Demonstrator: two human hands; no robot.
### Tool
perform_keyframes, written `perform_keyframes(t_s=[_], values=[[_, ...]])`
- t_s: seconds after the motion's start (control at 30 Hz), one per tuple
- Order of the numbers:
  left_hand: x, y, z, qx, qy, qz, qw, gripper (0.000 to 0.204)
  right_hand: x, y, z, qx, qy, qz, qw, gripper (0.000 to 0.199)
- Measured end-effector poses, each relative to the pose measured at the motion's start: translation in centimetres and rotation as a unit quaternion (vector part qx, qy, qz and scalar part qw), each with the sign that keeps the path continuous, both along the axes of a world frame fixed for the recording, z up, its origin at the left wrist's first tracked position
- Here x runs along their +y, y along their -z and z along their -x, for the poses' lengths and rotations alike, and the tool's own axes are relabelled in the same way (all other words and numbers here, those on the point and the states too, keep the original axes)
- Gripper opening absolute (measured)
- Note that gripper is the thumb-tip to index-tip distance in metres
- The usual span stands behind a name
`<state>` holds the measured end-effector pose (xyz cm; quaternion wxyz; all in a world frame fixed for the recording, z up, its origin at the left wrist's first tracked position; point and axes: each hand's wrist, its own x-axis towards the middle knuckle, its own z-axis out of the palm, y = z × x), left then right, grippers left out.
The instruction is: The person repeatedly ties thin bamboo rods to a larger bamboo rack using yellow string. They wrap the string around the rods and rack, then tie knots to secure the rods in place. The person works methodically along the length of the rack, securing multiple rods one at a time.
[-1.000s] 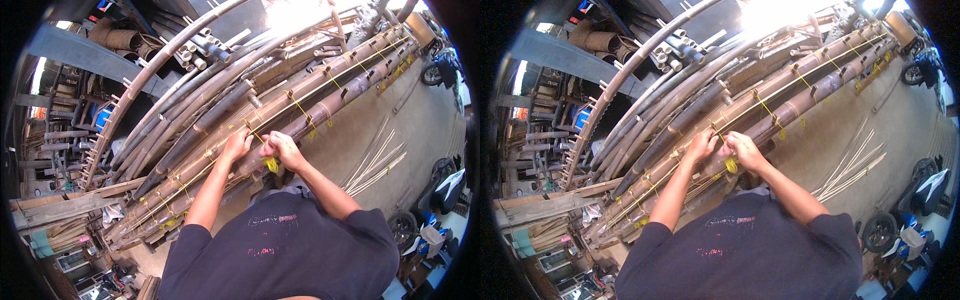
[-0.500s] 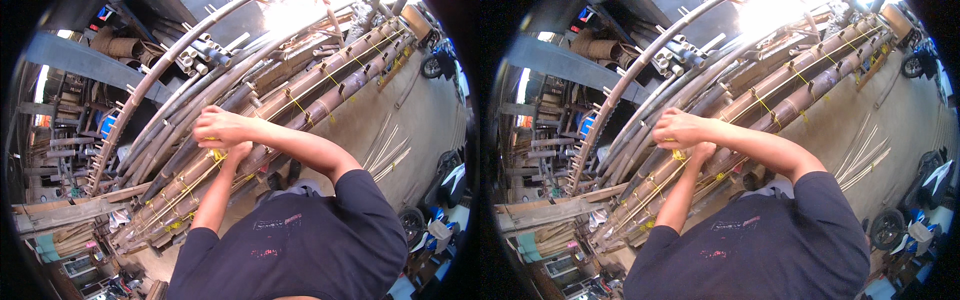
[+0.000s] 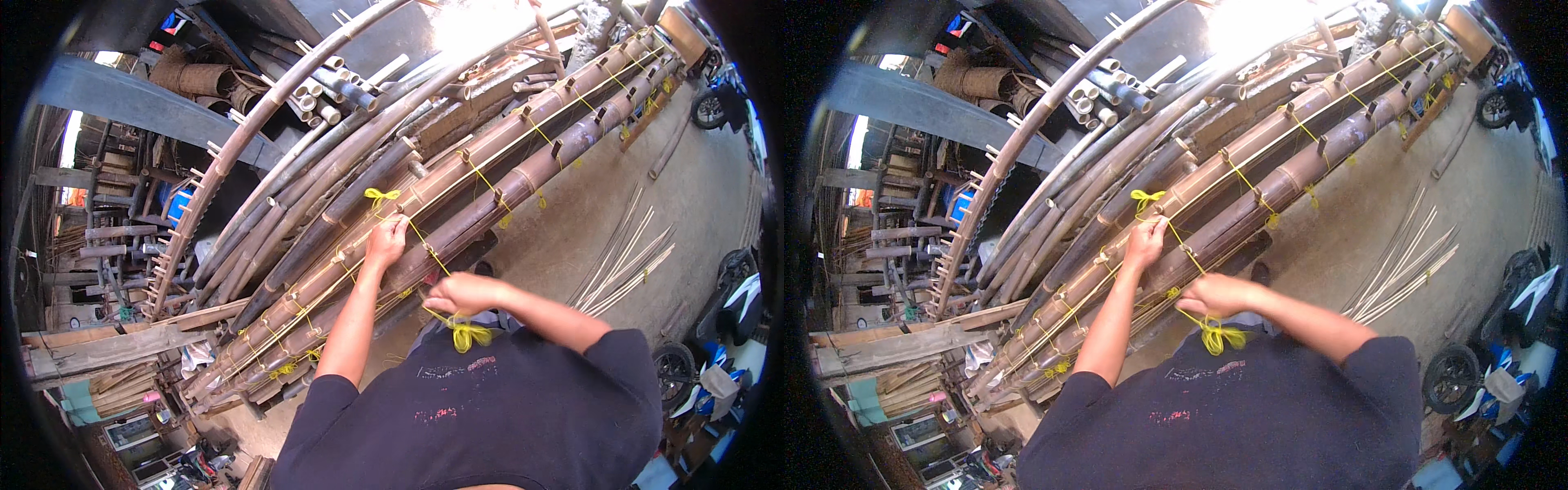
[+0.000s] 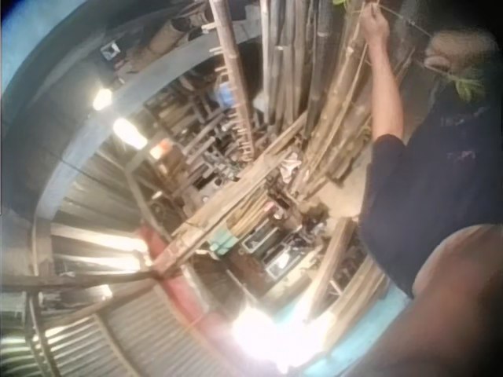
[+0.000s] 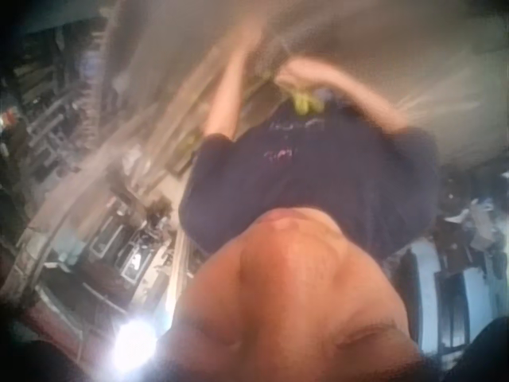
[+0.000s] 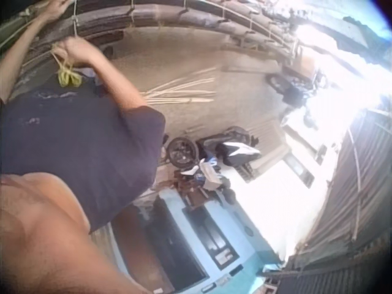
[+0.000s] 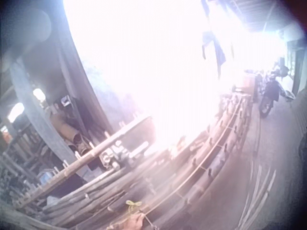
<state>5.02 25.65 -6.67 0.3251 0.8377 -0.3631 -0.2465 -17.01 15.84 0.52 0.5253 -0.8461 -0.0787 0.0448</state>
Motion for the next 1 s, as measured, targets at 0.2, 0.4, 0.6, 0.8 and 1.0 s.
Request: perform_keyframes(t_s=[0.2, 0.4, 0.6, 0.8, 1.0], values=[[-2.0, -2.2, 0.7, 0.021, -0.057, 0.228, 0.972, 0.021, 3.3, 7.2, 0.8, -0.003, 0.11, -0.039, 0.993, 0.037], [-7.4, 2.6, -8.5, -0.19, -0.059, 0.123, 0.972, 0.028, 5.0, 9.5, 2.2, -0.103, 0.156, 0.151, 0.971, 0.037], [-2.4, 2.5, -11.7, -0.175, 0.017, -0.01, 0.984, 0.029, 9.2, 9.5, -0.4, -0.05, 0.239, 0.287, 0.926, 0.018], [13.9, -2.9, -7.1, -0.159, -0.066, -0.094, 0.981, 0.034, 18.5, 8.0, -4.3, 0.262, 0.222, -0.495, 0.798, 0.029], [17.3, 0.9, -2.3, -0.186, -0.044, -0.042, 0.981, 0.034, 21.5, 2.6, -13.7, -0.184, 0.508, -0.639, 0.547, 0.022]])
